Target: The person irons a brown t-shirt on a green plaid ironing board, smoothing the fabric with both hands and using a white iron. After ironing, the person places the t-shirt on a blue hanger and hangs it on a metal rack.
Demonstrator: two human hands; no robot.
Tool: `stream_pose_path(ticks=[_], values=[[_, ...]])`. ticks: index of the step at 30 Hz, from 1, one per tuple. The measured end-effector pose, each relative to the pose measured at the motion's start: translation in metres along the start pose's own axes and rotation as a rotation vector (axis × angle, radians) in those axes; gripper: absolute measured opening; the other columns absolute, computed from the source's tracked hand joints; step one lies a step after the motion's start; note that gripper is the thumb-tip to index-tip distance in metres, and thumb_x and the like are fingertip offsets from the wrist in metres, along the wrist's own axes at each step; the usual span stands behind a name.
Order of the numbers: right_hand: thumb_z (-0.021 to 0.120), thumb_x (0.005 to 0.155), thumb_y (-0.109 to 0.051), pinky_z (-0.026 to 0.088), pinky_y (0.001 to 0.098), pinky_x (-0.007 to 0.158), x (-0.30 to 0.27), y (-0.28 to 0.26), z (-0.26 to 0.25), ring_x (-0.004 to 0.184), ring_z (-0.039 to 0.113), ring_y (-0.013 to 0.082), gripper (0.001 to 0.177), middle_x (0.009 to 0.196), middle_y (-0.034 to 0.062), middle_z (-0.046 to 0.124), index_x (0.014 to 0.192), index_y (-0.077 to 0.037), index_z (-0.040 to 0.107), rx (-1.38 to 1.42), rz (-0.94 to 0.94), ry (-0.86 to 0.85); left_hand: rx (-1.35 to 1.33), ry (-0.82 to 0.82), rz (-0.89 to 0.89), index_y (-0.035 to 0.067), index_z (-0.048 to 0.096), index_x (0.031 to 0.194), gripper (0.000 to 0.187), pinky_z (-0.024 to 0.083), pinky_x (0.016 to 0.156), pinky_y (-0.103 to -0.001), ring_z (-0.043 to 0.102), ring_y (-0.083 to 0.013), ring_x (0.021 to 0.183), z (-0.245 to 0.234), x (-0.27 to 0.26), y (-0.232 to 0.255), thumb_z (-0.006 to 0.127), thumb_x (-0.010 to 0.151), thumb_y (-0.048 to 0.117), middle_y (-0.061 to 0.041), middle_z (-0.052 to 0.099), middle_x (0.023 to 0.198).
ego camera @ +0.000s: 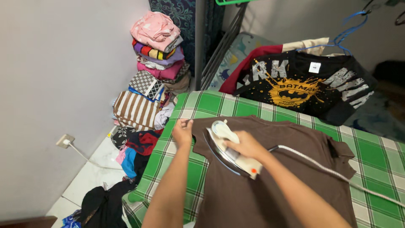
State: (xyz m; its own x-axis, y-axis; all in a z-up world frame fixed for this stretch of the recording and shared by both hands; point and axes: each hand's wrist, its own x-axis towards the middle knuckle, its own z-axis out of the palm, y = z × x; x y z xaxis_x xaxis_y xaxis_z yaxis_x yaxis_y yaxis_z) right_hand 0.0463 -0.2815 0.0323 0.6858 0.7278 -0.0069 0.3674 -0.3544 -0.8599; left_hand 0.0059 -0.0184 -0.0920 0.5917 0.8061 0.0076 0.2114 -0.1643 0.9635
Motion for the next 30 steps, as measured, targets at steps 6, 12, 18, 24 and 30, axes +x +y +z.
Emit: stream_pose_path(ticks=[6,12,18,24,30], values=[[0.073,0.091,-0.03,0.044,0.0316,0.038,0.071,0.002,0.025,0.04,0.056,0.0115,0.025,0.057,0.0039,0.062,0.092,-0.006,0.077,0.132,0.237,0.091,0.341,-0.038,0.069,0.009,0.059,0.121,0.036,0.053,0.076,-0.047,0.07,-0.035,0.084,-0.028,-0.045,0.027,0.068,0.104,0.039,-0.014,0.075,0.091],[0.072,0.092,-0.029,0.038,0.0319,0.036,0.136,-0.015,0.048,0.037,0.047,0.0114,0.025,0.054,0.0007,0.054,0.086,-0.005,0.071,0.337,0.256,0.122,0.382,-0.316,0.164,0.011,0.063,0.11,0.049,0.054,0.069,-0.045,0.071,-0.0315,0.076,-0.061,-0.094,0.031,0.077,0.079,0.045,-0.01,0.073,0.085],[0.07,0.095,-0.031,0.039,0.032,0.036,0.162,-0.019,0.07,0.039,0.047,0.011,0.027,0.057,0.0006,0.052,0.088,-0.005,0.062,0.513,0.232,0.249,0.328,-0.768,-0.056,0.004,0.074,0.085,0.042,0.051,0.067,-0.031,0.061,-0.0166,0.071,-0.094,-0.058,-0.022,0.085,0.082,0.044,-0.005,0.067,0.076],[0.069,0.094,-0.033,0.043,0.0339,0.036,0.17,-0.021,0.061,0.038,0.051,0.0141,0.031,0.056,0.0022,0.054,0.086,-0.004,0.06,0.287,0.286,0.188,-0.046,-0.793,-0.022,0.008,0.067,0.106,0.049,0.052,0.076,-0.028,0.058,-0.0127,0.088,-0.079,-0.063,-0.03,0.091,0.073,0.035,-0.006,0.06,0.105],[0.067,0.097,-0.035,0.042,0.0348,0.036,0.17,-0.018,0.061,0.037,0.051,0.015,0.036,0.055,0.0031,0.053,0.084,-0.002,0.059,0.299,0.25,0.15,0.285,-0.664,0.078,0.008,0.068,0.106,0.05,0.052,0.073,-0.031,0.059,-0.015,0.077,-0.08,-0.078,0.003,0.087,0.075,0.042,-0.009,0.066,0.098]])
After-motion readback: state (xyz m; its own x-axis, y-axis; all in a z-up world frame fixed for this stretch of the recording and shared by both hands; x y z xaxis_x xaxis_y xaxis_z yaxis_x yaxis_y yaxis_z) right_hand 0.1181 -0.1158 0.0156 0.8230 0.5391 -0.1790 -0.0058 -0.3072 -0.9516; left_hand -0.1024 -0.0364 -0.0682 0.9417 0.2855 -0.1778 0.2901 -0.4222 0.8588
